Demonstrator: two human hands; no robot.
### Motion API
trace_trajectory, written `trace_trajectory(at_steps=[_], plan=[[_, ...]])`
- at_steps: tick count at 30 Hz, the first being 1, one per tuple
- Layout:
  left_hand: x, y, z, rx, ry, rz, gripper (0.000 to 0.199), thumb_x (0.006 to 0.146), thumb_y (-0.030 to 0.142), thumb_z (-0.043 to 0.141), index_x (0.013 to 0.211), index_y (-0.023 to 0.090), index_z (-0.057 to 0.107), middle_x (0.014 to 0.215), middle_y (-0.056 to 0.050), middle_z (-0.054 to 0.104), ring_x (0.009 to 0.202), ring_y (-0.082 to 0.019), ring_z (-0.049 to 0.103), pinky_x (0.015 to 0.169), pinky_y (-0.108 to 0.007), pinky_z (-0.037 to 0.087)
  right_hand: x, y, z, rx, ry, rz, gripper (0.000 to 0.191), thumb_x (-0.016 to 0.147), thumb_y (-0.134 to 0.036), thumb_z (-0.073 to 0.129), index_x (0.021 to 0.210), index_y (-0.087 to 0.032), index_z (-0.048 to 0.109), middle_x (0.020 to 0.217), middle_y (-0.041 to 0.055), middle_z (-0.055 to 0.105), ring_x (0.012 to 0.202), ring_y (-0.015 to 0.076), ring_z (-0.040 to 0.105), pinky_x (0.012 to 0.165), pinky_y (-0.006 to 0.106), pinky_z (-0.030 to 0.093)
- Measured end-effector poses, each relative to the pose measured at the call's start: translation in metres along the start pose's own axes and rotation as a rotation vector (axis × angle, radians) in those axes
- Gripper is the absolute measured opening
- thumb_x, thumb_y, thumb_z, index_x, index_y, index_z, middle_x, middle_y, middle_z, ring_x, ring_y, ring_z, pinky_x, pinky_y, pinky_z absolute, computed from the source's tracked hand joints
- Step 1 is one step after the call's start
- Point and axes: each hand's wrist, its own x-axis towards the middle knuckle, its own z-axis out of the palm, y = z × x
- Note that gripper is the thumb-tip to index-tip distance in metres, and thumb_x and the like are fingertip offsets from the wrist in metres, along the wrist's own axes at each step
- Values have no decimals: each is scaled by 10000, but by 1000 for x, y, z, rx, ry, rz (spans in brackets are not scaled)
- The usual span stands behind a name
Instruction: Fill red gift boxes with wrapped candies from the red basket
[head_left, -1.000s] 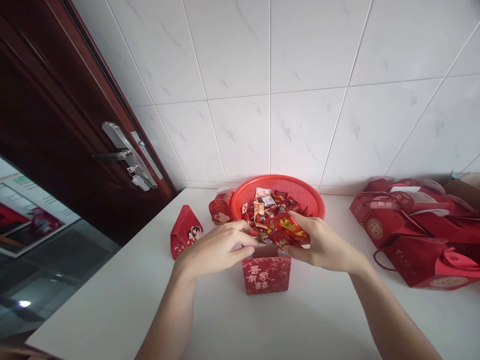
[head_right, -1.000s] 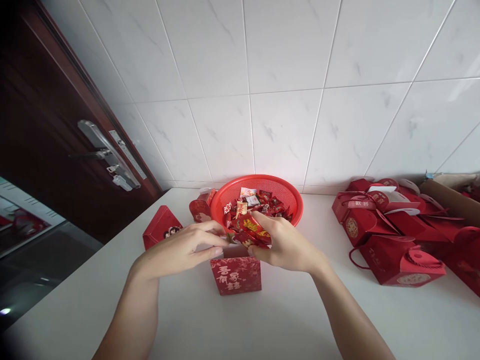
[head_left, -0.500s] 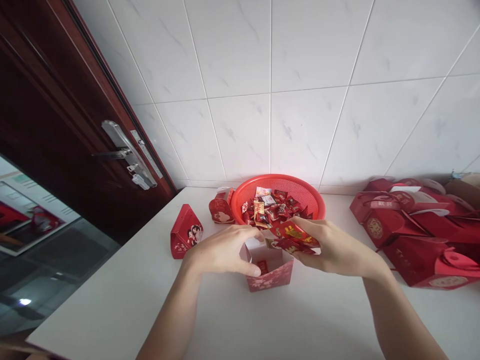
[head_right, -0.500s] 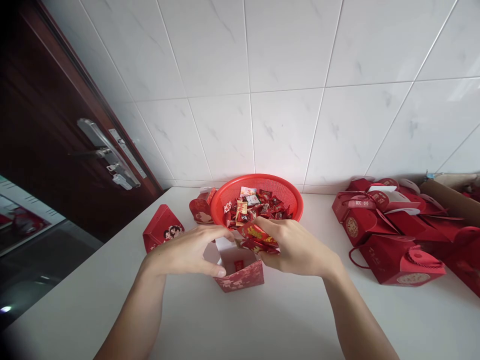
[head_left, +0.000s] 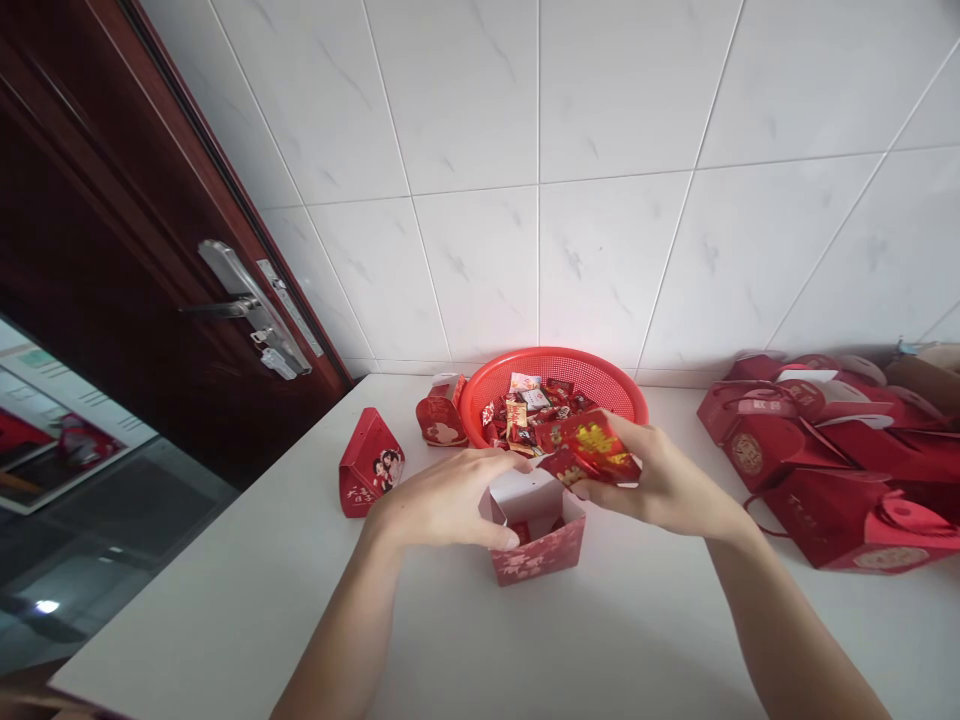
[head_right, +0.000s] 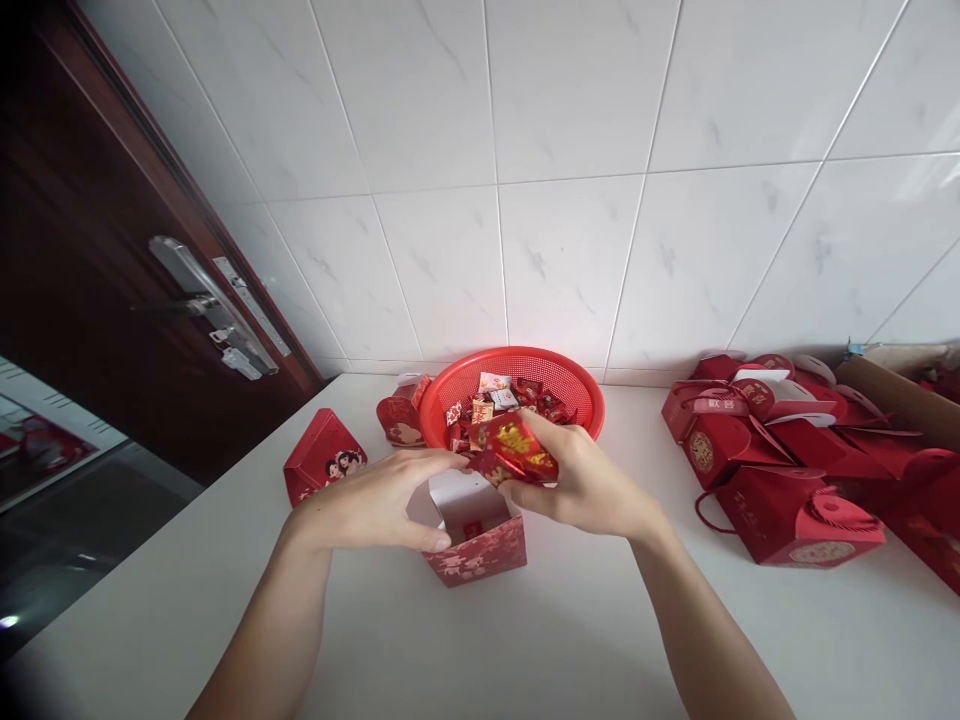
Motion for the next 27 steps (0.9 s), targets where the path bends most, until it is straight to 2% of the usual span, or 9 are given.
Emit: trace_trajectory(at_steps=[3, 7, 12, 14, 16, 18, 21, 27], plan=[[1, 3, -2, 1, 0, 21, 566, 741, 329, 753, 1297, 318, 646, 1339, -23, 654, 1223, -295, 610, 909, -321, 501, 3, 4, 0, 233, 60, 27, 195, 844, -333, 756, 962, -210, 660, 880, 39, 720, 769, 217, 684, 720, 352, 582], [3, 7, -4, -33, 47, 80, 349, 777, 329, 742, 1124, 294, 732, 1255, -24, 678, 1037, -255, 683, 772, -295, 525, 9, 10, 6, 416, 135, 83, 352, 775, -355, 836, 1037, -204, 658, 897, 50, 737, 806, 245, 715, 730, 387, 617], [8, 8, 3, -211, 349, 204, 374, 842, 481, 725, 1141, 258, 722, 1155, -69, 723, 1098, -274, 655, 919, -346, 517, 12, 10, 16, 410, 140, 99, 433, 730, -355, 876, 1081, -221, 661, 940, 48, 753, 796, 242, 719, 722, 373, 610], [9, 11, 4, -296, 440, 244, 294, 894, 458, 673, 1062, 226, 733, 1051, -70, 734, 997, -240, 668, 884, -322, 515, 12, 8, 19, 388, 134, 84, 435, 717, -352, 886, 1066, -218, 664, 927, 40, 753, 815, 240, 718, 742, 369, 605], [11, 15, 5, -353, 497, 273, 254, 939, 419, 611, 910, 196, 729, 869, -49, 703, 809, -187, 639, 764, -283, 502, 12, 6, 21, 385, 145, 68, 402, 733, -356, 875, 1051, -218, 672, 945, 38, 751, 837, 234, 716, 764, 365, 601], [12, 18, 5, -389, 564, 266, 298, 949, 416, 589, 790, 187, 696, 744, -21, 635, 690, -153, 564, 669, -262, 461, 13, 5, 21, 402, 178, 71, 385, 757, -373, 859, 1064, -226, 679, 972, 41, 748, 851, 233, 714, 774, 369, 600], [13, 19, 6, -446, 653, 204, 323, 928, 439, 615, 732, 189, 671, 690, -1, 592, 651, -141, 518, 618, -251, 424, 14, 4, 19, 453, 258, 105, 383, 777, -421, 838, 1075, -239, 680, 962, 43, 747, 845, 243, 713, 785, 397, 600], [16, 19, 10, -617, 716, 150, 271, 890, 433, 677, 791, 185, 721, 706, 4, 647, 674, -138, 578, 629, -236, 467, 16, 3, 20, 533, 280, 156, 458, 699, -411, 895, 1057, -233, 672, 955, 45, 747, 869, 262, 719, 813, 417, 602]])
